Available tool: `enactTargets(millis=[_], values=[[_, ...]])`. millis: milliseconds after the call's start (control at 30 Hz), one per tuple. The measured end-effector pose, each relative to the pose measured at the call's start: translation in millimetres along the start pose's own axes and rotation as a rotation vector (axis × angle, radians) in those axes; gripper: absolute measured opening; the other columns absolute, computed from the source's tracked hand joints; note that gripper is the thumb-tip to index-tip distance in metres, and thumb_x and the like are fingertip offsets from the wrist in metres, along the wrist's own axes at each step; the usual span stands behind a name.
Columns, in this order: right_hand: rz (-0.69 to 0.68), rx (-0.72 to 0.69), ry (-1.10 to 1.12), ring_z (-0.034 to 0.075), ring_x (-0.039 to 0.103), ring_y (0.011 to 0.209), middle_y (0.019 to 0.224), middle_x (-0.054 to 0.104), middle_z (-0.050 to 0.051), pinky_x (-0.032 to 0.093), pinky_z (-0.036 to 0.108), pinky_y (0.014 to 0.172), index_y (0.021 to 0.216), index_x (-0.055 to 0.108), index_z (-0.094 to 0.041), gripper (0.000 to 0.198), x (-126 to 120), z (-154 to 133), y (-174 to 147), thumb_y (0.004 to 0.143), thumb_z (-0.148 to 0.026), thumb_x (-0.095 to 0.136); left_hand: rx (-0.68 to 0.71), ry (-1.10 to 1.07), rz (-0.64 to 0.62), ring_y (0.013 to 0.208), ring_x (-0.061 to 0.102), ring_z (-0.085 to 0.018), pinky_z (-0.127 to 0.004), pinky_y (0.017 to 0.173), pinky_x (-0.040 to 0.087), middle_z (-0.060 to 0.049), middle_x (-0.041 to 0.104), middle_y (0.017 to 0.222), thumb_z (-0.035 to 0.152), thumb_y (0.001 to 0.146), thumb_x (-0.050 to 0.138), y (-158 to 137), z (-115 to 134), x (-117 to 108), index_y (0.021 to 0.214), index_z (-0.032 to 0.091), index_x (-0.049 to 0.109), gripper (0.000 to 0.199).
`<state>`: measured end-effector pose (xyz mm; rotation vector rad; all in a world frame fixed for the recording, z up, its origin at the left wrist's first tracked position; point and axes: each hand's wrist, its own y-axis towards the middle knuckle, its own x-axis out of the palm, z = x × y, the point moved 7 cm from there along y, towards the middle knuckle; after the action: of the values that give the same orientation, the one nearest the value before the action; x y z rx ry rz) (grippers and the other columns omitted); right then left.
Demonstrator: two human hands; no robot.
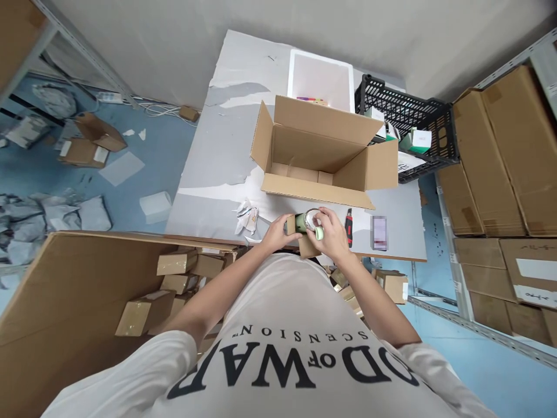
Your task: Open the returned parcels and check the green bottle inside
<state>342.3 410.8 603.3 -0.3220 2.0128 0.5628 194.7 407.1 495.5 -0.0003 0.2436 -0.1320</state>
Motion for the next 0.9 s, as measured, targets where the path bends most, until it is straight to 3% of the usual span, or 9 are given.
enactTargets(millis=[167,400,600,800,900], values=[[-0.255,-0.143,-0.154,0.032,0.048,0.109,0.125,0.055,0.016,0.036,0.051,0.098,0.108,0.058,-0.019,0.026,34,0,2,0.084,-0.027,0.054,-0.02,-0.028,-0.012,0.107,0.058,-0.029,-0.046,0.096,0.044,-0.01,0.063,0.111,0.046,0.061,0.08,-1,-2,-1,0.116,0.021,0.057,0.065],[-0.468,-0.336,-0.216,0.029,0.05,0.105,0.132,0.055,0.013,0.039,0.043,0.087,0.111,0.06,-0.021,0.024,51,6,9,0.088,-0.026,0.053,-0.035,-0.06,-0.023,0.106,0.058,-0.027,-0.043,0.091,0.047,-0.01,0.061,0.114,0.044,0.064,0.078,-2,-5,-4,0.117,0.021,0.057,0.061],[-0.519,-0.413,-0.183,0.028,0.052,0.108,0.139,0.05,0.014,0.044,0.043,0.085,0.108,0.063,-0.019,0.023,57,12,11,0.088,-0.024,0.054,-0.028,-0.001,-0.028,0.1,0.059,-0.026,-0.039,0.082,0.05,-0.01,0.061,0.11,0.045,0.067,0.075,0,-7,-5,0.118,0.02,0.056,0.06],[-0.522,-0.384,-0.078,0.033,0.043,0.124,0.148,0.037,0.016,0.042,0.051,0.097,0.126,0.058,-0.019,0.043,39,15,3,0.083,-0.023,0.056,-0.043,0.002,0.012,0.097,0.06,-0.025,-0.038,0.079,0.051,-0.011,0.062,0.11,0.045,0.068,0.075,1,-10,-9,0.118,0.019,0.056,0.059],[-0.486,-0.33,-0.02,0.031,0.039,0.129,0.148,0.037,0.016,0.04,0.051,0.101,0.125,0.06,-0.018,0.042,37,22,-1,0.085,-0.015,0.048,-0.036,0.044,-0.005,0.097,0.061,-0.025,-0.038,0.078,0.052,-0.012,0.061,0.113,0.045,0.069,0.074,2,-11,-7,0.12,0.018,0.054,0.061]])
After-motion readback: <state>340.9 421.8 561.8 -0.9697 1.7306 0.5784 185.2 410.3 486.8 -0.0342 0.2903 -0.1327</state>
